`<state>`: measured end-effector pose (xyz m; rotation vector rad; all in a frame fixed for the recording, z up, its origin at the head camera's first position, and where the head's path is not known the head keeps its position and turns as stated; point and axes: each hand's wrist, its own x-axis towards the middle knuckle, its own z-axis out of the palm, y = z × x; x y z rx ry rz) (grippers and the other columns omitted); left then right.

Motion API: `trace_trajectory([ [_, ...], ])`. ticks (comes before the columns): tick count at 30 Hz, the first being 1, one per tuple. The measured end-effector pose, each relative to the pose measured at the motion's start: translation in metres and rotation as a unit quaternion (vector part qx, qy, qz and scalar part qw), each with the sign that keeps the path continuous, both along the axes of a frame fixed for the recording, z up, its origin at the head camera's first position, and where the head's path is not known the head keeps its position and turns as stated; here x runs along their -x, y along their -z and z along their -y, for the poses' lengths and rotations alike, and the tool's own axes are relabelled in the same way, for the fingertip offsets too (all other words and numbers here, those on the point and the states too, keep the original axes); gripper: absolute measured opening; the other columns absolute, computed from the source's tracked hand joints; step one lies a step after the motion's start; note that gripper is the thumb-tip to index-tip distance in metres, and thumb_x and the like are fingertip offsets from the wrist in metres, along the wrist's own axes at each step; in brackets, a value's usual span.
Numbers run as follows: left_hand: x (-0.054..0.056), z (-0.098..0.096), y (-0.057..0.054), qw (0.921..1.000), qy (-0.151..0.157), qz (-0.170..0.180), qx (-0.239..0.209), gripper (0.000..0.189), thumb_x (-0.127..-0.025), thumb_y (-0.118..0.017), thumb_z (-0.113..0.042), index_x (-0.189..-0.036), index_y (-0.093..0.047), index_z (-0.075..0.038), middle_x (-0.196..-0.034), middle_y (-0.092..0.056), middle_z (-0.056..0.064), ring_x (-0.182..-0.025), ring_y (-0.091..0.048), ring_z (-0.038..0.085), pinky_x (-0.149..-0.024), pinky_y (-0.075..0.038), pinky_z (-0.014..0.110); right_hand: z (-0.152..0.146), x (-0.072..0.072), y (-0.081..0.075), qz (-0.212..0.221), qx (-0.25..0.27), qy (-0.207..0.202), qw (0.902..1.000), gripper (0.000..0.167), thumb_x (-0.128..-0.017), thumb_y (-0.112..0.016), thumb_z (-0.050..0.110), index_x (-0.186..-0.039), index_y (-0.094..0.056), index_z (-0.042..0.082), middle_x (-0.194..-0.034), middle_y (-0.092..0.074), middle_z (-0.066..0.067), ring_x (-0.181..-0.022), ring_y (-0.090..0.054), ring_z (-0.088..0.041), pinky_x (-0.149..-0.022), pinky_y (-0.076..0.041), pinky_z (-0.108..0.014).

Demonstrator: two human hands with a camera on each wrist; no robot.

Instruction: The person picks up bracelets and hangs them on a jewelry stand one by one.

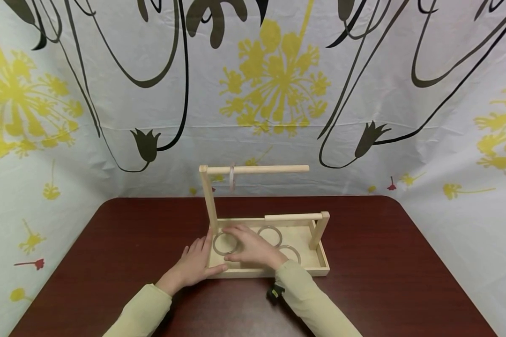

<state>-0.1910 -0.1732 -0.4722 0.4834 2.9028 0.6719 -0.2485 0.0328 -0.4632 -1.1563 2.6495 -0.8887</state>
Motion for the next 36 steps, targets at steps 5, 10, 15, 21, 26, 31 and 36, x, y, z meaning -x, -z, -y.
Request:
trace_trajectory([
  [5,0.000,0.001,0.001,1.0000,-0.001,0.001,-0.001,0.108,-0.085,-0.061,-0.063,-0.153,-0.009,0.003,-0.145,-0.035,0.027,-0.131,-0.033,0.046,-0.096,-0.027,0.070,0.003,0.004,0.004,0.001,-0.013,-0.002,0.9999,0.073,-0.081,-0.079,0.031,-0.142,-0.047,0.007,-0.148,-0.040,-0.013,-0.135,-0.037,-0.028,-0.106,-0.033,-0.042],
  [10,0.000,0.000,0.001,1.0000,0.001,0.001,-0.003,0.108,-0.085,-0.061,-0.063,-0.153,-0.009,0.003,-0.145,-0.035,0.027,-0.131,-0.033,0.047,-0.096,-0.027,0.070,0.004,0.009,0.007,-0.005,-0.028,-0.014,0.9995,0.075,-0.082,-0.078,0.030,-0.144,-0.044,0.006,-0.151,-0.035,-0.014,-0.137,-0.034,-0.029,-0.107,-0.030,-0.043],
  [15,-0.001,0.000,0.000,1.0000,0.000,0.002,-0.002,0.108,-0.085,-0.061,-0.063,-0.153,-0.009,0.004,-0.145,-0.034,0.028,-0.131,-0.033,0.047,-0.096,-0.027,0.070,0.005,0.012,0.009,-0.004,-0.046,-0.031,0.9985,0.078,-0.081,-0.077,0.028,-0.145,-0.042,0.005,-0.152,-0.033,-0.015,-0.138,-0.032,-0.030,-0.107,-0.030,-0.044],
  [21,-0.001,0.000,-0.001,1.0000,0.000,0.001,-0.004,0.107,-0.086,-0.061,-0.062,-0.153,-0.010,0.004,-0.145,-0.034,0.028,-0.131,-0.032,0.047,-0.096,-0.027,0.070,0.005,0.012,0.010,0.011,-0.049,-0.032,0.9982,0.079,-0.080,-0.078,0.029,-0.146,-0.042,0.006,-0.153,-0.030,-0.016,-0.137,-0.033,-0.031,-0.106,-0.032,-0.044],
  [26,-0.001,0.000,0.000,1.0000,0.001,0.003,-0.002,0.107,-0.086,-0.061,-0.062,-0.152,-0.010,0.005,-0.146,-0.032,0.028,-0.132,-0.031,0.047,-0.097,-0.026,0.070,0.005,0.012,0.011,0.015,-0.043,-0.023,0.9987,0.079,-0.078,-0.080,0.030,-0.144,-0.044,0.006,-0.153,-0.031,-0.015,-0.137,-0.032,-0.031,-0.106,-0.031,-0.045],
  [31,-0.001,-0.001,0.000,1.0000,-0.002,0.005,0.001,0.107,-0.086,-0.060,-0.063,-0.153,-0.010,0.004,-0.146,-0.032,0.028,-0.132,-0.031,0.046,-0.097,-0.026,0.069,0.005,0.012,0.013,-0.005,-0.049,-0.018,0.9986,0.077,-0.076,-0.081,0.030,-0.142,-0.047,0.007,-0.150,-0.035,-0.014,-0.137,-0.033,-0.031,-0.106,-0.032,-0.045],
  [36,0.000,-0.001,0.000,1.0000,-0.004,0.008,0.002,0.107,-0.086,-0.060,-0.063,-0.153,-0.009,0.003,-0.146,-0.032,0.027,-0.133,-0.031,0.046,-0.097,-0.026,0.069,0.006,0.012,0.014,-0.013,-0.055,-0.010,0.9983,0.075,-0.076,-0.082,0.030,-0.140,-0.050,0.008,-0.143,-0.043,-0.012,-0.132,-0.037,-0.029,-0.104,-0.035,-0.043],
])
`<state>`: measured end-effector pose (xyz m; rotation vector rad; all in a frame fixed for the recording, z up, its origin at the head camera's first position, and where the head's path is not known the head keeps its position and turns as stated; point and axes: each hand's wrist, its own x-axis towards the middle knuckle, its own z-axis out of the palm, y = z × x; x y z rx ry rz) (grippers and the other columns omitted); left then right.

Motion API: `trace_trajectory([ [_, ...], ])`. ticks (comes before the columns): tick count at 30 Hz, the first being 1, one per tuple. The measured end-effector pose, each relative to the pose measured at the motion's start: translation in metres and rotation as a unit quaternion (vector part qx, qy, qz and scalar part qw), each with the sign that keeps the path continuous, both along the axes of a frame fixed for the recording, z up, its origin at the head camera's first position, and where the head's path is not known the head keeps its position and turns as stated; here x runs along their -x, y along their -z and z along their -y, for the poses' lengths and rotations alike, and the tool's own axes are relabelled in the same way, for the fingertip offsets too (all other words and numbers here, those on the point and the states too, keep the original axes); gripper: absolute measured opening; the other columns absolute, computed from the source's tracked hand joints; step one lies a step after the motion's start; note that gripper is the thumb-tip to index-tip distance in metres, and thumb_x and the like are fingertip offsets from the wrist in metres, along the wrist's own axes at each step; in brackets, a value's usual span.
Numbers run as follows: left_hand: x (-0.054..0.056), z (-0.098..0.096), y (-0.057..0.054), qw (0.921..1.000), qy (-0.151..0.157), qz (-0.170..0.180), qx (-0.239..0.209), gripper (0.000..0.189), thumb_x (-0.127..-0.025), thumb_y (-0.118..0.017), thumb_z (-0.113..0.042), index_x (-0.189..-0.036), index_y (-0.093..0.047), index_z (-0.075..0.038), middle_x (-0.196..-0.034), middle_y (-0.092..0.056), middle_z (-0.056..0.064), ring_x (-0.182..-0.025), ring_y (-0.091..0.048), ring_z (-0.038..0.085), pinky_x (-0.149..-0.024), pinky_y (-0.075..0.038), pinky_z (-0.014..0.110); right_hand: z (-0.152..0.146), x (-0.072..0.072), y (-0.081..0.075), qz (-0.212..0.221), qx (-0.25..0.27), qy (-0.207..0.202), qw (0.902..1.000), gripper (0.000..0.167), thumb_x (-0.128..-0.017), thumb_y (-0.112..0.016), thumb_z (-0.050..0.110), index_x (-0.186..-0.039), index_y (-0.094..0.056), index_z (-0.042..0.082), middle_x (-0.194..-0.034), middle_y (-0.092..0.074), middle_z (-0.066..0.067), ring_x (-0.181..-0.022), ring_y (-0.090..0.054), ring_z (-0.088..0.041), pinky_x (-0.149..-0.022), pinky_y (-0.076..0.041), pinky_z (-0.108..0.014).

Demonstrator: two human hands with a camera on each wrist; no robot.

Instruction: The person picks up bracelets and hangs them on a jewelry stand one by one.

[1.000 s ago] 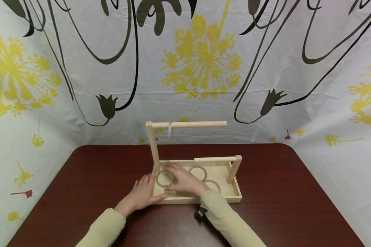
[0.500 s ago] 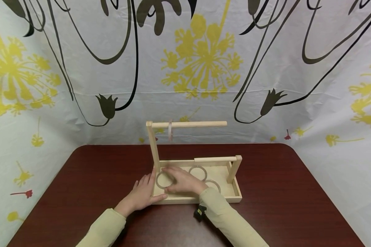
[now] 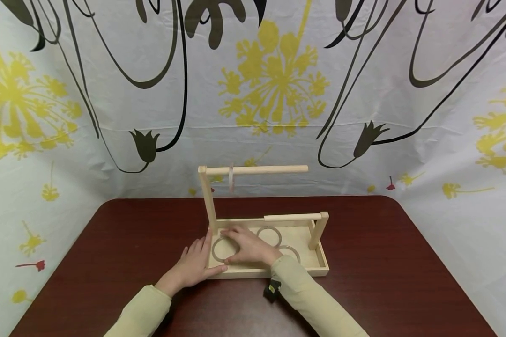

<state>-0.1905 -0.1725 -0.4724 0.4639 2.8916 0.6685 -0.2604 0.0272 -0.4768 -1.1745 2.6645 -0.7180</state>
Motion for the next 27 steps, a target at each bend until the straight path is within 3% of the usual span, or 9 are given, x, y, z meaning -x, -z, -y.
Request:
trace_trajectory([
  [4,0.0003,-0.0005,0.0003,1.0000,0.001,0.001,0.001,0.108,-0.086,-0.059,-0.064,-0.153,-0.008,0.003,-0.146,-0.032,0.027,-0.133,-0.031,0.045,-0.097,-0.026,0.069,-0.0007,-0.0003,0.0005,-0.004,-0.006,0.000,1.0000,0.075,-0.075,-0.082,0.031,-0.140,-0.051,0.008,-0.134,-0.048,-0.010,-0.128,-0.040,-0.027,-0.102,-0.037,-0.041],
  [11,0.0003,-0.0003,-0.0009,1.0000,0.002,0.002,-0.003,0.107,-0.086,-0.059,-0.063,-0.153,-0.008,0.003,-0.146,-0.033,0.028,-0.132,-0.031,0.046,-0.097,-0.026,0.069,-0.0002,0.0026,0.0042,-0.026,-0.024,-0.048,0.9982,0.079,-0.078,-0.078,0.034,-0.146,-0.044,0.009,-0.150,-0.035,-0.011,-0.138,-0.029,-0.030,-0.107,-0.029,-0.048],
  [15,-0.0002,0.0004,-0.0015,1.0000,0.001,0.003,-0.005,0.107,-0.087,-0.060,-0.062,-0.153,-0.008,0.003,-0.146,-0.033,0.028,-0.133,-0.031,0.047,-0.097,-0.026,0.070,0.0013,0.0034,0.0034,-0.014,-0.016,-0.068,0.9975,0.079,-0.081,-0.077,0.028,-0.147,-0.041,0.008,-0.149,-0.040,-0.009,-0.137,-0.034,-0.025,-0.110,-0.026,-0.042],
  [21,-0.0001,0.0004,-0.0014,1.0000,0.000,0.006,-0.004,0.107,-0.087,-0.061,-0.061,-0.153,-0.007,0.003,-0.146,-0.033,0.027,-0.133,-0.031,0.047,-0.097,-0.025,0.070,0.0040,0.0026,0.0014,-0.012,-0.010,-0.057,0.9982,0.074,-0.079,-0.080,0.024,-0.142,-0.047,0.003,-0.140,-0.050,-0.010,-0.128,-0.045,-0.025,-0.107,-0.031,-0.036],
  [27,0.0000,0.0002,-0.0017,1.0000,0.002,0.003,0.001,0.107,-0.087,-0.061,-0.061,-0.153,-0.007,0.004,-0.145,-0.033,0.028,-0.132,-0.031,0.048,-0.097,-0.026,0.070,0.0046,0.0016,0.0006,0.001,0.012,-0.033,0.9994,0.074,-0.076,-0.081,0.026,-0.138,-0.050,0.000,-0.141,-0.048,-0.014,-0.133,-0.039,-0.030,-0.108,-0.029,-0.040],
])
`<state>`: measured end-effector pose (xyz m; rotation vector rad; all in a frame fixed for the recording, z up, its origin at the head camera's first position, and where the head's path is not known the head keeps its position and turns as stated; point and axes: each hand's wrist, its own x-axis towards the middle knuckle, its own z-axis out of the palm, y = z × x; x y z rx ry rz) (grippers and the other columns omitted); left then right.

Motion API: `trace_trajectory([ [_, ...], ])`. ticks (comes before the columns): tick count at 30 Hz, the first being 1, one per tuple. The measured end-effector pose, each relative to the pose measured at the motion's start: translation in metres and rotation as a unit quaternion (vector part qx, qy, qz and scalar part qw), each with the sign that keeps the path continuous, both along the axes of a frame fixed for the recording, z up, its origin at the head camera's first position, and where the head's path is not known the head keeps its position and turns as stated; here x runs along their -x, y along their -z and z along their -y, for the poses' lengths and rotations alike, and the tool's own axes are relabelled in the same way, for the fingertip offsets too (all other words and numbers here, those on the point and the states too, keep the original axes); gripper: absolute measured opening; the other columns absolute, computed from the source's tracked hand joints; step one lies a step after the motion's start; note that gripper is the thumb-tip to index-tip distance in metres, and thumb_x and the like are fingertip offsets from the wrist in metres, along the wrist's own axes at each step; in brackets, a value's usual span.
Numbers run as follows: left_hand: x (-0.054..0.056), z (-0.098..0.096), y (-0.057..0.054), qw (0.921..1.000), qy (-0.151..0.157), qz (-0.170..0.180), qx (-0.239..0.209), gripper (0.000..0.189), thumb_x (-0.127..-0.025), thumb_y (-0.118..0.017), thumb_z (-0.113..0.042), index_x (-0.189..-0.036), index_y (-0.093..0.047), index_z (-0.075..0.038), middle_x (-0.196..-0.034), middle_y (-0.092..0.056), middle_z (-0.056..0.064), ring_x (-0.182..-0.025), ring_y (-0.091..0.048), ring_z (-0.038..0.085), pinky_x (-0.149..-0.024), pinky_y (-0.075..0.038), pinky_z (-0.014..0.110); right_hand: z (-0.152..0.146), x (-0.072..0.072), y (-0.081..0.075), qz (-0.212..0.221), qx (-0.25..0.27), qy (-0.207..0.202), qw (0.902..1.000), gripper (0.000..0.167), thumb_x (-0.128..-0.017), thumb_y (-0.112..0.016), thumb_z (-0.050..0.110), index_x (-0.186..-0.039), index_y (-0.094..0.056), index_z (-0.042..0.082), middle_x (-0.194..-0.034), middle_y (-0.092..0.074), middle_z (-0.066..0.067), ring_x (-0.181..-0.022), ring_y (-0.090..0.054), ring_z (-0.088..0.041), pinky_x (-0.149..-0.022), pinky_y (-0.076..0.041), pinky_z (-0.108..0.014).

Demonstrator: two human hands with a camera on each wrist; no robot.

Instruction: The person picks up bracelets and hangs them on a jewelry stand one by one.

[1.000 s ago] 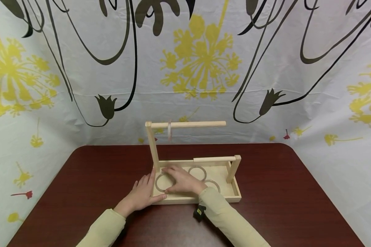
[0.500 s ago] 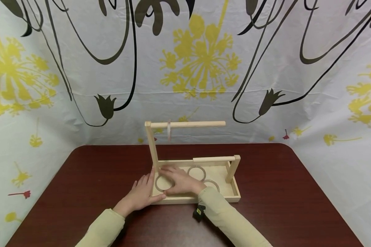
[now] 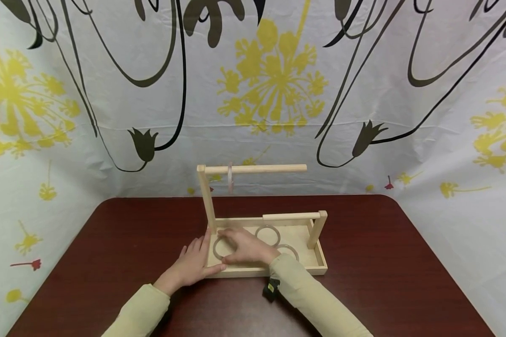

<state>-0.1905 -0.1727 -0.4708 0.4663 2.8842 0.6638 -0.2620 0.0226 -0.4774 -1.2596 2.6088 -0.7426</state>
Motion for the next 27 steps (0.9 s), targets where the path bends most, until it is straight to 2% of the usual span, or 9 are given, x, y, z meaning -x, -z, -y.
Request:
trace_trajectory([
  [4,0.0003,0.0002,0.0008,1.0000,0.001,-0.001,0.000,0.107,-0.087,-0.061,-0.060,-0.153,-0.007,0.004,-0.145,-0.033,0.029,-0.132,-0.031,0.049,-0.097,-0.026,0.070,-0.0007,-0.0007,0.0006,0.022,0.018,0.019,0.9994,0.077,-0.076,-0.080,0.027,-0.141,-0.047,0.002,-0.146,-0.041,-0.018,-0.136,-0.034,-0.033,-0.108,-0.029,-0.044],
  [7,0.0004,0.0005,0.0014,1.0000,0.002,0.001,0.001,0.107,-0.087,-0.061,-0.061,-0.153,-0.007,0.003,-0.146,-0.032,0.029,-0.133,-0.030,0.049,-0.097,-0.026,0.070,-0.0005,-0.0004,0.0003,0.035,0.031,0.031,0.9984,0.079,-0.076,-0.079,0.027,-0.143,-0.045,0.003,-0.146,-0.040,-0.018,-0.134,-0.037,-0.031,-0.106,-0.032,-0.044],
  [13,0.0010,0.0011,0.0013,1.0000,0.003,-0.002,0.005,0.108,-0.087,-0.059,-0.063,-0.153,-0.007,0.004,-0.147,-0.031,0.028,-0.133,-0.030,0.048,-0.097,-0.026,0.069,-0.0005,0.0001,-0.0013,0.030,0.050,0.045,0.9973,0.077,-0.075,-0.080,0.028,-0.141,-0.048,0.003,-0.141,-0.043,-0.018,-0.127,-0.043,-0.030,-0.102,-0.037,-0.042],
  [19,0.0019,0.0008,0.0012,1.0000,0.001,-0.004,0.004,0.108,-0.086,-0.060,-0.063,-0.153,-0.008,0.003,-0.147,-0.032,0.028,-0.133,-0.031,0.047,-0.097,-0.027,0.069,-0.0025,-0.0007,-0.0040,0.045,0.074,0.060,0.9944,0.072,-0.078,-0.079,0.029,-0.140,-0.051,0.005,-0.136,-0.045,-0.017,-0.121,-0.047,-0.028,-0.099,-0.041,-0.042],
  [27,0.0008,0.0002,0.0014,1.0000,-0.002,-0.001,0.006,0.108,-0.086,-0.060,-0.063,-0.153,-0.008,0.003,-0.146,-0.032,0.029,-0.133,-0.031,0.047,-0.097,-0.027,0.069,-0.0080,-0.0023,-0.0054,0.040,0.135,0.061,0.9882,0.066,-0.080,-0.078,0.030,-0.137,-0.054,0.006,-0.126,-0.050,-0.011,-0.112,-0.052,-0.025,-0.093,-0.044,-0.039],
])
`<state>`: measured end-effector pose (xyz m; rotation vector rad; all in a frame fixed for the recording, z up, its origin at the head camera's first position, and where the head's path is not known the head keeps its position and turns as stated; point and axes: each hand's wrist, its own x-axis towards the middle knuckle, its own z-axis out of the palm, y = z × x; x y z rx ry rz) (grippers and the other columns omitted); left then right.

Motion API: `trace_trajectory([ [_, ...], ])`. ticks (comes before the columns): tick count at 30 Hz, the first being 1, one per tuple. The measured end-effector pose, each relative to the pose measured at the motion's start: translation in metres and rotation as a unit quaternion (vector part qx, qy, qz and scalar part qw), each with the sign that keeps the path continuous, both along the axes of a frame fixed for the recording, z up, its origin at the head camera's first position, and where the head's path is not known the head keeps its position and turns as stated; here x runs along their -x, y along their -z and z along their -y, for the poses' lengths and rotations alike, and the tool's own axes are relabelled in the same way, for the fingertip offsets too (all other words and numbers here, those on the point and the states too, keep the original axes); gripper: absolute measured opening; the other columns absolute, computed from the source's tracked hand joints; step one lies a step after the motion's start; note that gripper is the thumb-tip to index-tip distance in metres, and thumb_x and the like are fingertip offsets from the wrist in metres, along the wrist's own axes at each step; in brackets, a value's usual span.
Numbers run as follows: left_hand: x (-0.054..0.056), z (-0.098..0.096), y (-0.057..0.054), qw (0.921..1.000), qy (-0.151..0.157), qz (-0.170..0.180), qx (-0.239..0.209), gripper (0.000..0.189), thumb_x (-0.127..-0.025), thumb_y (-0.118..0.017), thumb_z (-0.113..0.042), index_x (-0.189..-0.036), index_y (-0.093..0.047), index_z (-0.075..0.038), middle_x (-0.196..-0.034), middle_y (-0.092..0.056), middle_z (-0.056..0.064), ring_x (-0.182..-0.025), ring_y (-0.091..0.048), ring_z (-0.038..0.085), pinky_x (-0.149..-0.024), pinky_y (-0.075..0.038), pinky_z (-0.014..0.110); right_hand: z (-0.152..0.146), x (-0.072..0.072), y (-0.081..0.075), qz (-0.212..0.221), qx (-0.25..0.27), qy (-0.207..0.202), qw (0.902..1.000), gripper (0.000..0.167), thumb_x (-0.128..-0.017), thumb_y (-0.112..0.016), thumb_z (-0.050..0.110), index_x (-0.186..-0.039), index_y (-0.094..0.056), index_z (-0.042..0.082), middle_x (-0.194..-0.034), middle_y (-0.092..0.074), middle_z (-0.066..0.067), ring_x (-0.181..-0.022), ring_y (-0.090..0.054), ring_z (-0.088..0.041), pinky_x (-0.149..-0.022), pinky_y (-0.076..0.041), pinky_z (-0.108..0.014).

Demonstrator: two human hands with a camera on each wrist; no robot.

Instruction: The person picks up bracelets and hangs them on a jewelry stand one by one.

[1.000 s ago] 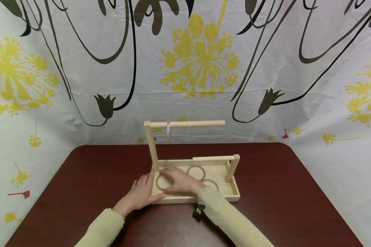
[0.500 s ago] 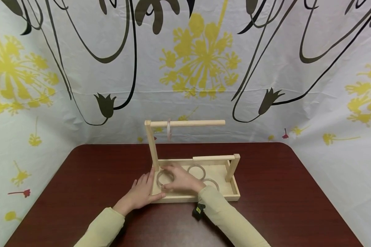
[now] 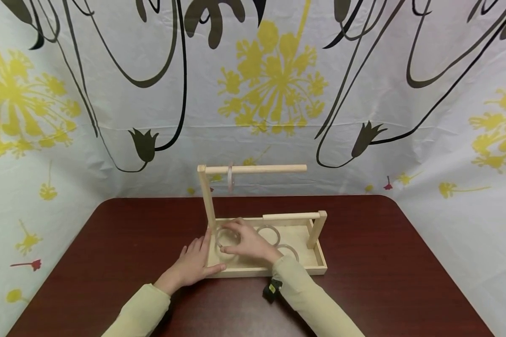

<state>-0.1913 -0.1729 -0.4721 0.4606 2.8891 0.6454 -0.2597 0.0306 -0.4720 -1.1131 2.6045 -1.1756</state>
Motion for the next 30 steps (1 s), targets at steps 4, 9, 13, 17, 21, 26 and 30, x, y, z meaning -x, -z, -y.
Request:
trace_trajectory([
  [4,0.000,-0.001,-0.001,1.0000,-0.001,0.005,0.001,0.108,-0.086,-0.060,-0.063,-0.153,-0.008,0.003,-0.147,-0.031,0.029,-0.133,-0.030,0.047,-0.097,-0.026,0.069,-0.003,-0.003,-0.004,-0.001,0.021,0.007,0.9998,0.066,-0.080,-0.078,0.031,-0.137,-0.055,0.007,-0.123,-0.052,-0.009,-0.107,-0.054,-0.026,-0.088,-0.046,-0.036],
  [9,0.000,-0.001,-0.002,1.0000,0.000,0.007,-0.005,0.107,-0.087,-0.061,-0.061,-0.153,-0.007,0.002,-0.147,-0.031,0.028,-0.133,-0.030,0.047,-0.097,-0.025,0.070,-0.005,-0.008,-0.012,0.004,0.047,0.013,0.9988,0.067,-0.078,-0.079,0.030,-0.136,-0.056,0.008,-0.123,-0.051,-0.007,-0.110,-0.053,-0.023,-0.088,-0.045,-0.035],
  [13,0.000,-0.001,-0.002,0.9999,0.003,0.009,-0.006,0.106,-0.087,-0.061,-0.060,-0.154,-0.006,0.002,-0.148,-0.029,0.028,-0.134,-0.029,0.047,-0.097,-0.025,0.071,-0.006,-0.014,-0.019,0.012,0.065,0.015,0.9977,0.067,-0.078,-0.080,0.030,-0.137,-0.055,0.011,-0.124,-0.051,-0.003,-0.112,-0.052,-0.021,-0.090,-0.044,-0.035],
  [17,0.000,-0.001,-0.001,0.9999,0.001,0.013,-0.007,0.106,-0.087,-0.060,-0.060,-0.154,-0.006,0.002,-0.149,-0.028,0.029,-0.134,-0.028,0.048,-0.097,-0.024,0.071,-0.006,-0.019,-0.026,0.015,0.078,0.007,0.9968,0.066,-0.080,-0.079,0.031,-0.138,-0.054,0.011,-0.126,-0.050,-0.002,-0.113,-0.052,-0.026,-0.091,-0.044,-0.037],
  [21,0.000,-0.001,-0.001,0.9998,-0.001,0.016,-0.008,0.106,-0.088,-0.059,-0.061,-0.153,-0.006,0.002,-0.149,-0.027,0.030,-0.134,-0.027,0.050,-0.097,-0.023,0.071,-0.007,-0.026,-0.034,0.022,0.083,-0.001,0.9963,0.067,-0.081,-0.078,0.031,-0.139,-0.053,0.011,-0.127,-0.049,-0.001,-0.112,-0.052,-0.026,-0.091,-0.044,-0.039],
  [26,0.000,-0.001,0.000,0.9998,0.001,0.017,-0.006,0.106,-0.088,-0.058,-0.062,-0.153,-0.006,0.003,-0.149,-0.027,0.030,-0.134,-0.027,0.049,-0.097,-0.023,0.071,-0.007,-0.031,-0.042,0.020,0.088,-0.007,0.9959,0.067,-0.082,-0.078,0.030,-0.140,-0.052,0.011,-0.128,-0.048,0.000,-0.111,-0.051,-0.021,-0.092,-0.044,-0.044],
  [30,0.000,-0.001,-0.001,0.9999,0.003,0.014,-0.009,0.106,-0.088,-0.059,-0.061,-0.153,-0.006,0.003,-0.149,-0.027,0.029,-0.134,-0.028,0.049,-0.096,-0.023,0.072,-0.008,-0.034,-0.046,0.016,0.092,-0.011,0.9956,0.066,-0.081,-0.079,0.029,-0.140,-0.053,0.013,-0.128,-0.048,0.001,-0.113,-0.051,-0.024,-0.092,-0.043,-0.045],
])
